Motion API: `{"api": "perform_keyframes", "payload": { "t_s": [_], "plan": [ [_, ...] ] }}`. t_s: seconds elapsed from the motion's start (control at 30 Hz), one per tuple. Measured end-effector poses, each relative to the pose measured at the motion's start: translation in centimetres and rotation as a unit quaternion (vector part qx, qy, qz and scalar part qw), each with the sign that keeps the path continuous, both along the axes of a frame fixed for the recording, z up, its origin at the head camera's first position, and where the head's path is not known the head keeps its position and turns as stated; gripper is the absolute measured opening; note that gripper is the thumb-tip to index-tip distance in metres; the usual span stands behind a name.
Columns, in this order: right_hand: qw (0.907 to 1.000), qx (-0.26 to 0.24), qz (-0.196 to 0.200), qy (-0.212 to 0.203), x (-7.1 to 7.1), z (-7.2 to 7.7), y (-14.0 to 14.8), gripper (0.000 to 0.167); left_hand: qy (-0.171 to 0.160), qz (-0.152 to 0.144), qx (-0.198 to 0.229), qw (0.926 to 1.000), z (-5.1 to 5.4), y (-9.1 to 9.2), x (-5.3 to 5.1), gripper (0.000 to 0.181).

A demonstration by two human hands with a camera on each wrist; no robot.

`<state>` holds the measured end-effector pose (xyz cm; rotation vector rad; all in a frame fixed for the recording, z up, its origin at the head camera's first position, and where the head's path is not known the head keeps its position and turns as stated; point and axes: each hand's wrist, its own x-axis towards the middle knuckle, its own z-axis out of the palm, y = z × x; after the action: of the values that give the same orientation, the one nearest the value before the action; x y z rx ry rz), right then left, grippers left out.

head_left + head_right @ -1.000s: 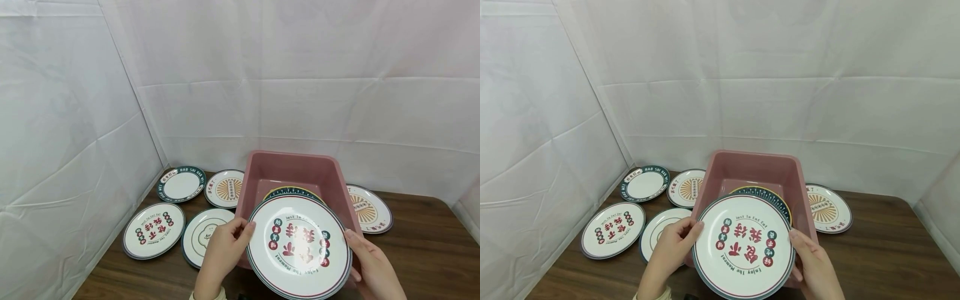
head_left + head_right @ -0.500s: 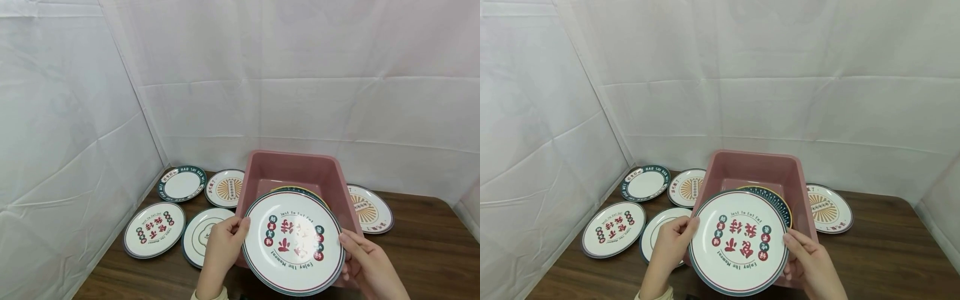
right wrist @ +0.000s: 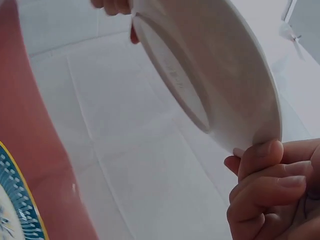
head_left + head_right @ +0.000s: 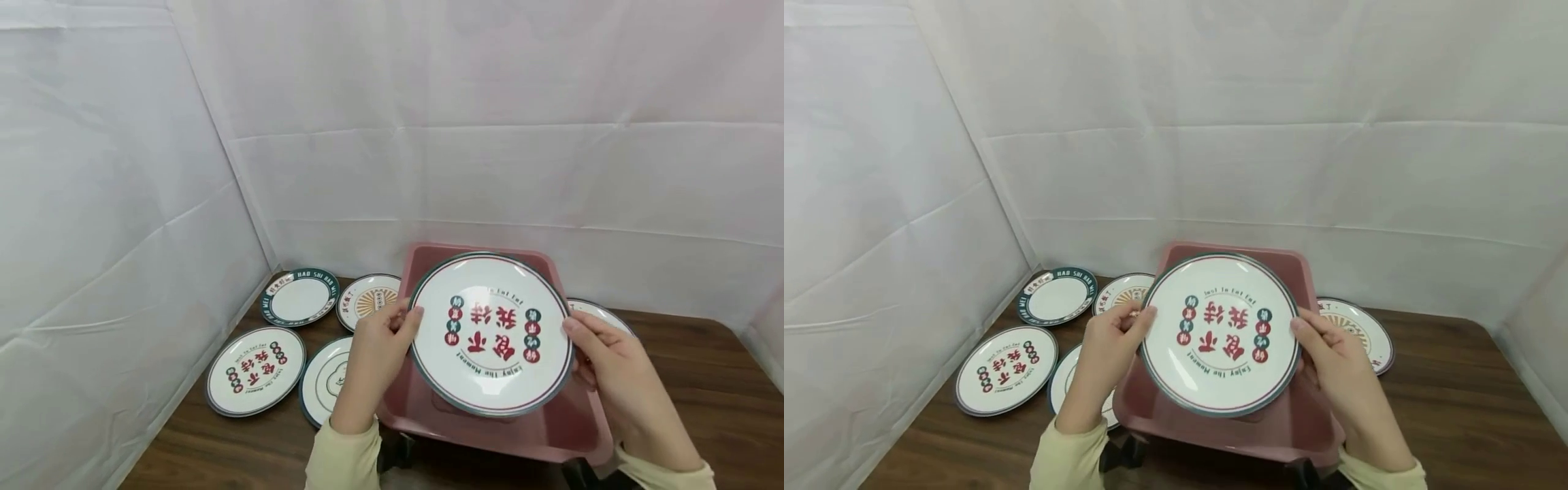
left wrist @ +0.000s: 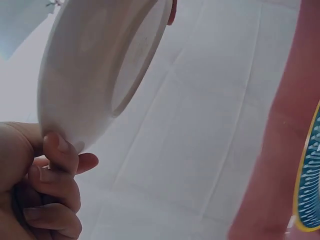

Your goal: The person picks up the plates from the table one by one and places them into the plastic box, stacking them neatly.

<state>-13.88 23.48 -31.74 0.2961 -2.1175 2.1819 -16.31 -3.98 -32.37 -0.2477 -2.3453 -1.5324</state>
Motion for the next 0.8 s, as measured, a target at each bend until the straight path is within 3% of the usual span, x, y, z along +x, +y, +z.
{"api": "perform_keyframes", "payload": {
  "t_s": [0.17, 0.3, 0.37, 0.5, 0.57, 0.67, 0.8],
  "plan": [
    [0.9993, 0.026, -0.014, 0.022, -2.0, 1.8, 0.1, 0.030, 0.053, 0.026, -0.061, 0.9964, 2.0, 0.6, -2.5, 0.027],
    [0.9958, 0.057, -0.067, 0.025, -4.0, 2.5, -0.5, 0.039, 0.056, 0.040, -0.054, 0.9961, 2.4, 1.3, -4.4, 0.029],
    [0.9883, 0.101, -0.111, 0.028, -4.1, 2.7, -1.0, 0.042, 0.058, 0.041, -0.031, 0.9970, 2.1, 1.6, -4.7, 0.029],
    [0.9610, 0.185, -0.197, 0.060, -4.1, 2.7, -2.0, 0.042, 0.074, 0.055, -0.009, 0.9957, 1.0, 2.2, -5.2, 0.029],
    [0.9519, 0.194, -0.223, 0.082, -4.2, 2.4, -2.3, 0.039, 0.084, 0.062, -0.008, 0.9945, 0.5, 2.5, -5.4, 0.028],
    [0.9483, 0.185, -0.247, 0.073, -5.1, 2.0, -2.6, 0.038, 0.078, 0.070, -0.011, 0.9944, -0.2, 3.0, -6.3, 0.027],
    [0.9443, 0.172, -0.280, 0.009, -6.6, 1.6, -2.4, 0.039, 0.034, 0.062, -0.013, 0.9974, -0.4, 3.6, -7.2, 0.028]
  ]
}}
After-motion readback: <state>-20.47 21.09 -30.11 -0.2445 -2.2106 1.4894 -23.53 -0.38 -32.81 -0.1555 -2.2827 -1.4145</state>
